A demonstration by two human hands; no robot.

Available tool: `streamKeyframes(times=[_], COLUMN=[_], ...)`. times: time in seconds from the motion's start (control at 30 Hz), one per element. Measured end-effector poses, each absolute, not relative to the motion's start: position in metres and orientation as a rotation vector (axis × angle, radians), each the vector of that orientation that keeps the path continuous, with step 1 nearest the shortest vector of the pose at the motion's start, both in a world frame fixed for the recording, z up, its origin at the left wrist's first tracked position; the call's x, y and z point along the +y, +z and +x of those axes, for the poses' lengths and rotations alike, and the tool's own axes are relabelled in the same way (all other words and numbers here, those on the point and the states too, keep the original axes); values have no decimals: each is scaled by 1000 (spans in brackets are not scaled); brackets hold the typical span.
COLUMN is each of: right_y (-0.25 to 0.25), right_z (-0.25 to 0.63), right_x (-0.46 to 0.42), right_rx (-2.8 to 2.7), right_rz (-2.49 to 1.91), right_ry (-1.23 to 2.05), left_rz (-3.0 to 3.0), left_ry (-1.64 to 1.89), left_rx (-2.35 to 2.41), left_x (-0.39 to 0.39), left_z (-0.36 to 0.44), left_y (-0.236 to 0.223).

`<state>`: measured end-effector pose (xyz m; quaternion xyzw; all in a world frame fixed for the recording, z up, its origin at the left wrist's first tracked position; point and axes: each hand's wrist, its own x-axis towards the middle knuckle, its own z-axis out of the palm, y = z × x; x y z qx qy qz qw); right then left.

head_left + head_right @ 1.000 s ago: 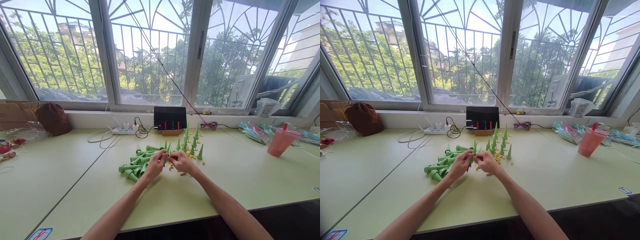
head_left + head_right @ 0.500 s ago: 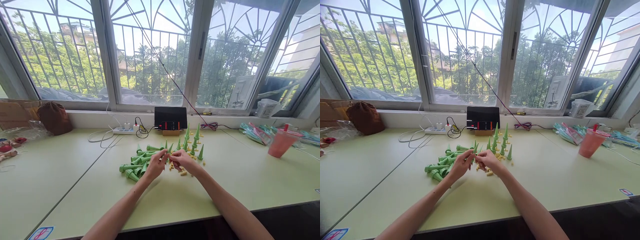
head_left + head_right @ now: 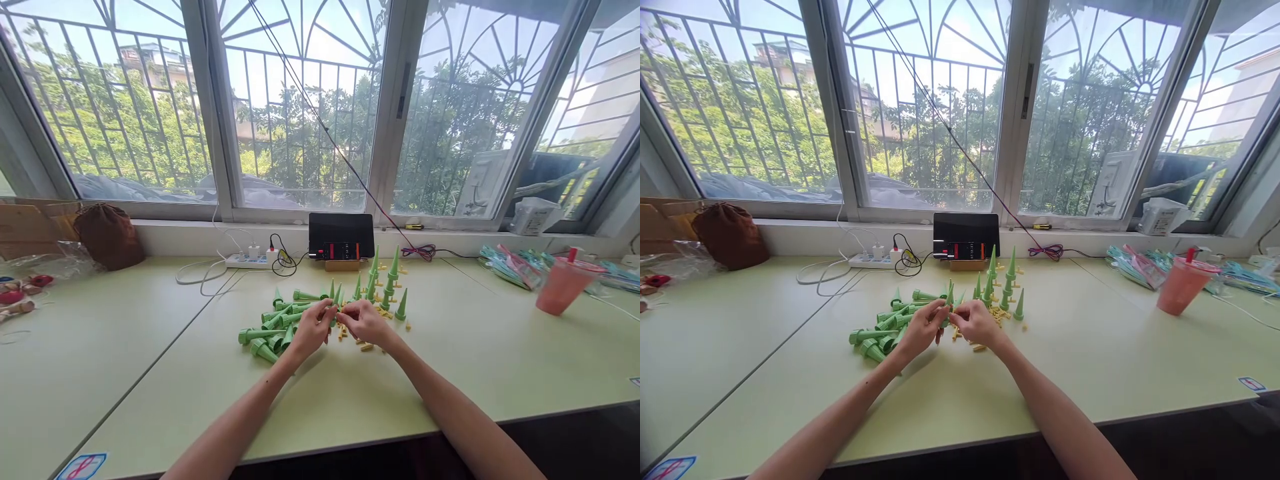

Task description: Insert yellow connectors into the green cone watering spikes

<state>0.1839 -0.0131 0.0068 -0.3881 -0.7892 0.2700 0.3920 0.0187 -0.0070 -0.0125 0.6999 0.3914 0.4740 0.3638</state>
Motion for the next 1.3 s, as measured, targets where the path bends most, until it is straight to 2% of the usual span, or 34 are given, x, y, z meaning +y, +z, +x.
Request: streamKeyframes(times=[0.5, 0.9, 1.3], right_y=[1, 4, 2], right_z=[175, 174, 173], right_x=[-15, -19, -18], right_rx=[-1968, -2012, -2049], right_rz=[-1054, -1016, -1014], right_ry=[368, 350, 367], left_rz=[1754, 1516, 1479], left_ry=[1161, 981, 950], left_rx=[921, 762, 742], left_x=[-2, -9, -12], left_z=[21, 22, 20], left_y=[-15, -6, -5])
